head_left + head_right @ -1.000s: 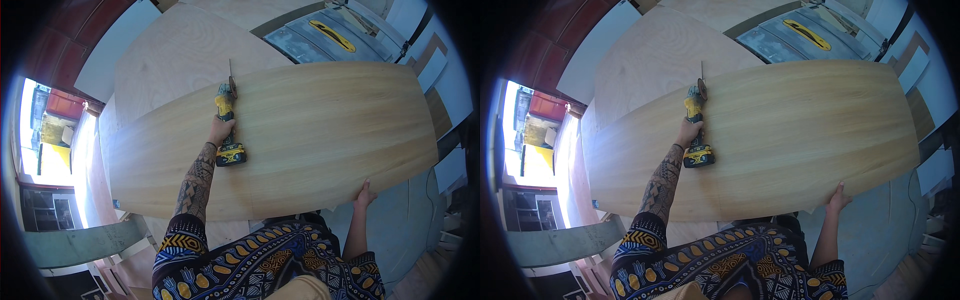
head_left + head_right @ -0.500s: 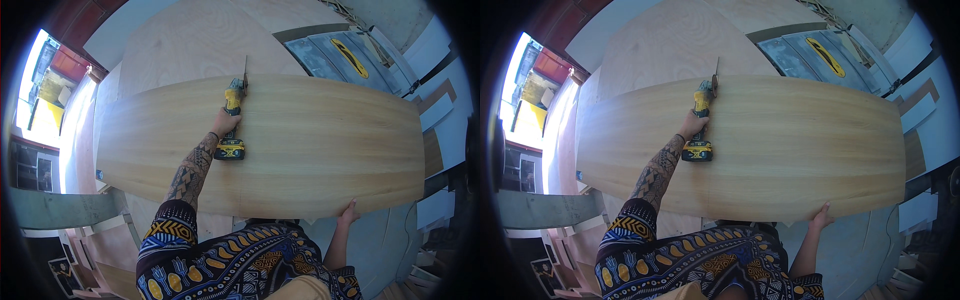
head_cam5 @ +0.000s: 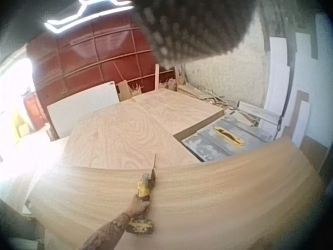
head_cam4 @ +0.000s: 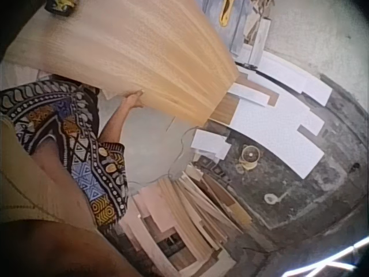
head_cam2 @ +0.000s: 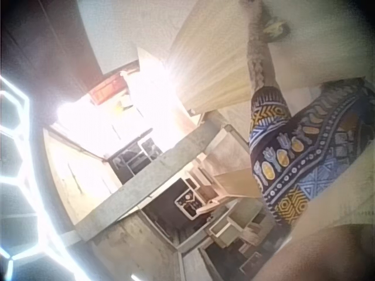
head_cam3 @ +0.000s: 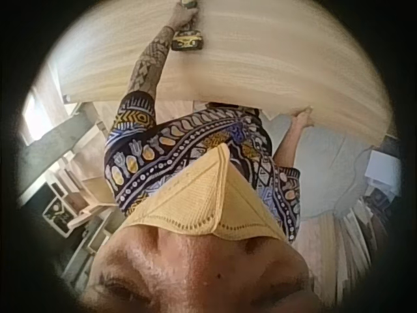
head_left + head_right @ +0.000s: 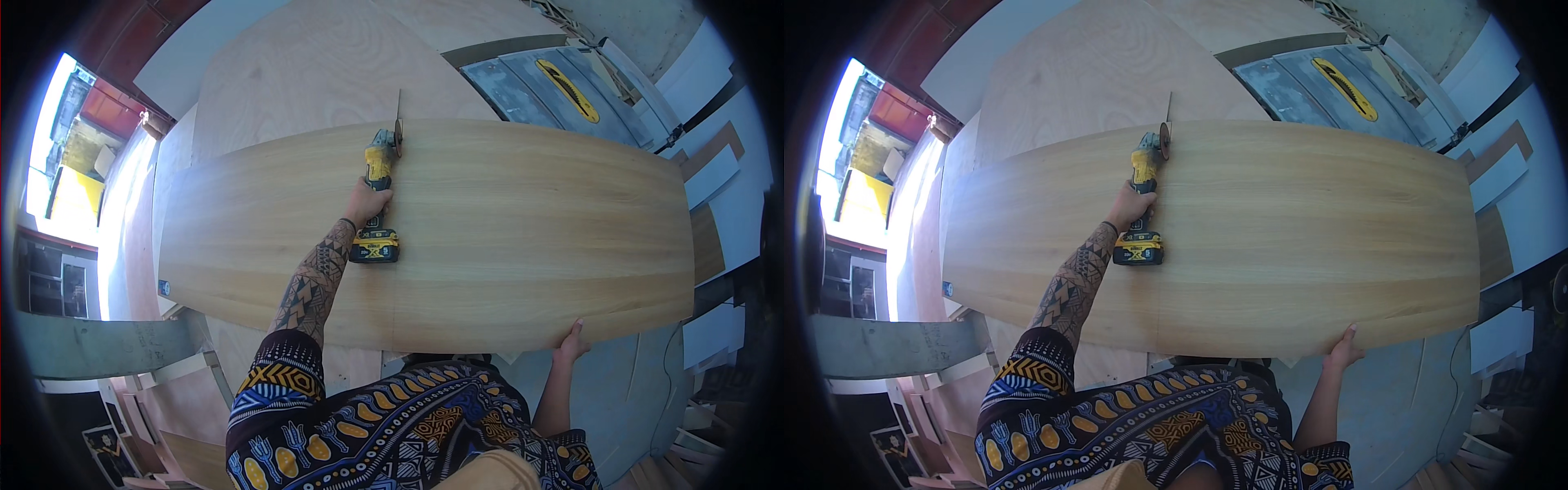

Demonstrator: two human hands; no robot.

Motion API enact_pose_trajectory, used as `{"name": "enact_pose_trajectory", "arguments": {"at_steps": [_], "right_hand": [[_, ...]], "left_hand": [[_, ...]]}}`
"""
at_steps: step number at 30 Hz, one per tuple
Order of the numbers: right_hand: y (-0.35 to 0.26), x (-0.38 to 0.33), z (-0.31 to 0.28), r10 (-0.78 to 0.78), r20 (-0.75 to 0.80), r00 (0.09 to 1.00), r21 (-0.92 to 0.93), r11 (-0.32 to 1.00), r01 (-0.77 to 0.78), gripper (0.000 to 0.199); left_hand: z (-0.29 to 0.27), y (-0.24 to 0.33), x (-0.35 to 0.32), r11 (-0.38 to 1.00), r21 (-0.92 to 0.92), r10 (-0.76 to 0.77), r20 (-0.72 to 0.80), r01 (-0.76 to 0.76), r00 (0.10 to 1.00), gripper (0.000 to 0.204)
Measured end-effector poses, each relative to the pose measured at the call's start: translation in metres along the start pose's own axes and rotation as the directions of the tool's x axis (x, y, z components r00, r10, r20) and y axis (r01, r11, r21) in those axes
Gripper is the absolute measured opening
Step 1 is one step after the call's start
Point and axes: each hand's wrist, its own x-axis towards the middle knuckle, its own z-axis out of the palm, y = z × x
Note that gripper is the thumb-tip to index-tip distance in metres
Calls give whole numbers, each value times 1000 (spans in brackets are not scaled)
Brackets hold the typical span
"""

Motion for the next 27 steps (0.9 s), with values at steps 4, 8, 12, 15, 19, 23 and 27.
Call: {"name": "enact_pose_trajectory", "arguments": {"at_steps": [4, 8, 12, 15, 19, 23, 27], "right_hand": [[6, 12, -4, -22, 24, 999, 24, 999, 22, 104], [9, 11, -1, -48, -6, 999, 16, 999, 48, 101], [11, 15, -3, -38, 8, 999, 49, 998, 38, 105], [13, 14, -2, -39, 14, 999, 64, 997, 38, 105], [12, 14, -3, -72, 4, 997, 57, 996, 72, 103], [11, 12, 0, -70, -10, 998, 39, 997, 70, 102], [19, 24, -5, -65, -21, 998, 46, 997, 66, 102]], "left_hand": [[2, 3, -2, 1000, 5, -20, -8, 20, 1000, 55], [2, 5, -4, 999, 9, -40, -11, 40, 999, 54], [3, 7, -5, 999, 23, -39, -2, 39, 999, 54], [1, 6, -5, 999, 16, -43, 9, 42, 999, 54], [4, 3, -2, 998, 22, -56, -3, 56, 998, 54], [2, -4, 0, 999, -27, -40, 19, 40, 999, 52], [5, -4, 1, 999, -42, -24, 30, 26, 999, 52]]}}
